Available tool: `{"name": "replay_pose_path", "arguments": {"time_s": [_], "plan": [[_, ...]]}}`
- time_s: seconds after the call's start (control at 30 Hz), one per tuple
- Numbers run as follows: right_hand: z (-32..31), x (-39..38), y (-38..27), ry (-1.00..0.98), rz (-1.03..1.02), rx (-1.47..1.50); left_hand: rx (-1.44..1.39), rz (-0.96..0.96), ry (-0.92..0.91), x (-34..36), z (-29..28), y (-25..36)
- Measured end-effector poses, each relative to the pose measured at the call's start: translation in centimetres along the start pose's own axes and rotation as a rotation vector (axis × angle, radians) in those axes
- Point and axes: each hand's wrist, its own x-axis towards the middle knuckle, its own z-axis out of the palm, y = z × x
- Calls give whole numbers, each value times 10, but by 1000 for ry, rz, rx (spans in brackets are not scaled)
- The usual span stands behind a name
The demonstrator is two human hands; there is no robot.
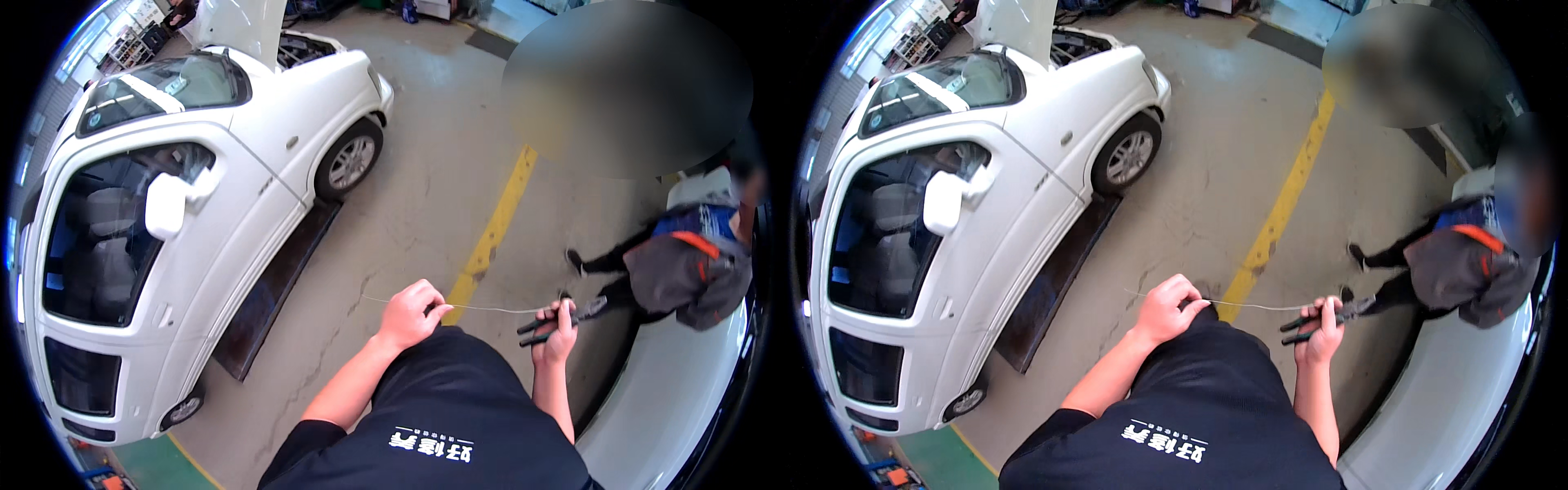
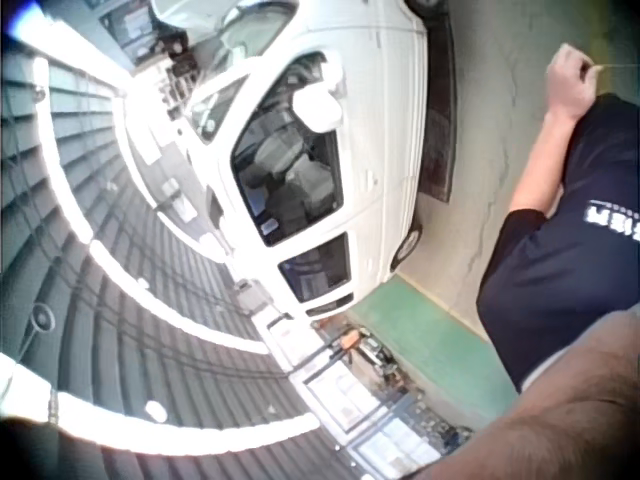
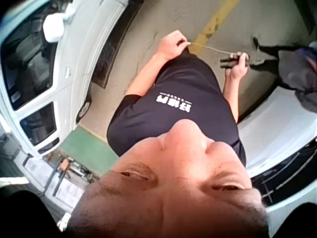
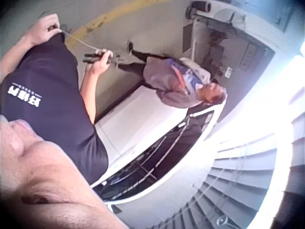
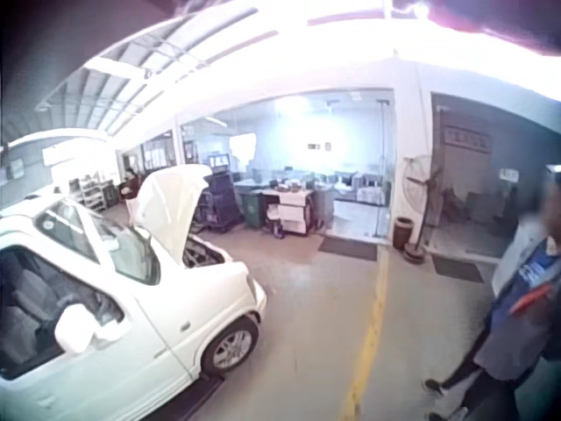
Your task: The person secures a white car's front bumper using zip ties. They walk to a storage area to retrieve wire cutters, cut a zip tie, and return to the car to fasten the bumper to the wheel arch. The person then returns to the bumper area to continue securing it.
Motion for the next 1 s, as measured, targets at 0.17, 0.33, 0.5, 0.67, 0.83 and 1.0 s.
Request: {"name": "replay_pose_path", "arguments": {"time_s": [0.17,0.33,0.5,0.67,0.83,1.0], "plan": [[87,117,-4,60,-46,26,119,159,-24,193,-20,-18],[155,248,28,95,-33,16,173,121,-88,336,-22,-74],[240,413,66,43,-5,3,182,-29,-40,476,-16,-133],[373,578,80,-24,14,-74,290,-230,53,617,-37,-148],[531,719,91,-240,-16,-243,323,-332,230,767,-80,-192],[650,835,120,-345,-46,-188,236,-374,374,894,-97,-254]]}}
